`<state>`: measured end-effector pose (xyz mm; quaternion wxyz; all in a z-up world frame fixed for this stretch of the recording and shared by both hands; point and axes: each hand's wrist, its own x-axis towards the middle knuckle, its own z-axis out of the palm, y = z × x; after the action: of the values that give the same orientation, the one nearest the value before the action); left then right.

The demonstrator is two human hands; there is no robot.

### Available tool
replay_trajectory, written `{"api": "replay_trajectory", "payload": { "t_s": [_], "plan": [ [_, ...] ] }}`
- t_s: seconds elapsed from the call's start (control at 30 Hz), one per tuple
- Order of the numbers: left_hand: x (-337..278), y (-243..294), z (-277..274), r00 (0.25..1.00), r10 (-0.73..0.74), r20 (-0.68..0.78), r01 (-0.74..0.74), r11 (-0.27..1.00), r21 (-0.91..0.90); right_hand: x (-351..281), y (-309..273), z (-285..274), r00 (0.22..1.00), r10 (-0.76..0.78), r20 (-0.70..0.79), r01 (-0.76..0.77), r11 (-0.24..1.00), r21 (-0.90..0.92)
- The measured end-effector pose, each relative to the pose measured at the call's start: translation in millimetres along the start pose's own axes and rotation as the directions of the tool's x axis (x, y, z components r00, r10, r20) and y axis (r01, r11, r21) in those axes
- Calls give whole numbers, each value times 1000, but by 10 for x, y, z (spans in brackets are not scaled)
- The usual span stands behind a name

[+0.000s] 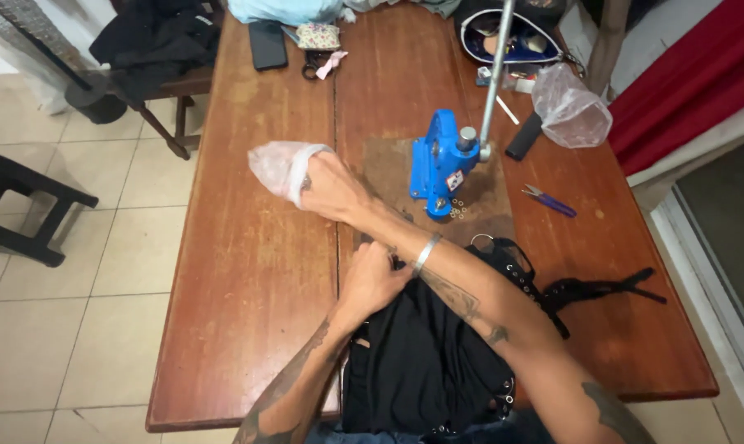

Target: Attaching metal eyelets to a black garment using a manual press machine.

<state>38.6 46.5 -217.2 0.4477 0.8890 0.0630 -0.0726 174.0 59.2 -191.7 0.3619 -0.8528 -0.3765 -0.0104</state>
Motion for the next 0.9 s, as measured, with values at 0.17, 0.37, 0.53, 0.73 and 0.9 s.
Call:
{"api": "replay_trajectory", "payload": {
  "t_s": [0.17,0.37,0.53,0.73,0.9],
  "plan": [
    [-11,-42,6,1000,3,-13,-3,1000,-18,229,1041,909,986,-125,113,141,979,-144],
    [-164,147,-79,999,-28,21,28,999,-25,26,713,640,939,-309,152,343,875,-342],
    [-79,57,-52,999,-18,29,19,1000,-25,337,1351,1219,906,-397,145,420,804,-421],
    [-74,-2,-17,1000,3,30,-1,999,-47,252,1527,1375,887,-425,183,457,742,-490],
    [-75,54,-76,999,38,15,-38,998,-40,219,1607,1397,879,-420,227,477,789,-387]
  ]
}}
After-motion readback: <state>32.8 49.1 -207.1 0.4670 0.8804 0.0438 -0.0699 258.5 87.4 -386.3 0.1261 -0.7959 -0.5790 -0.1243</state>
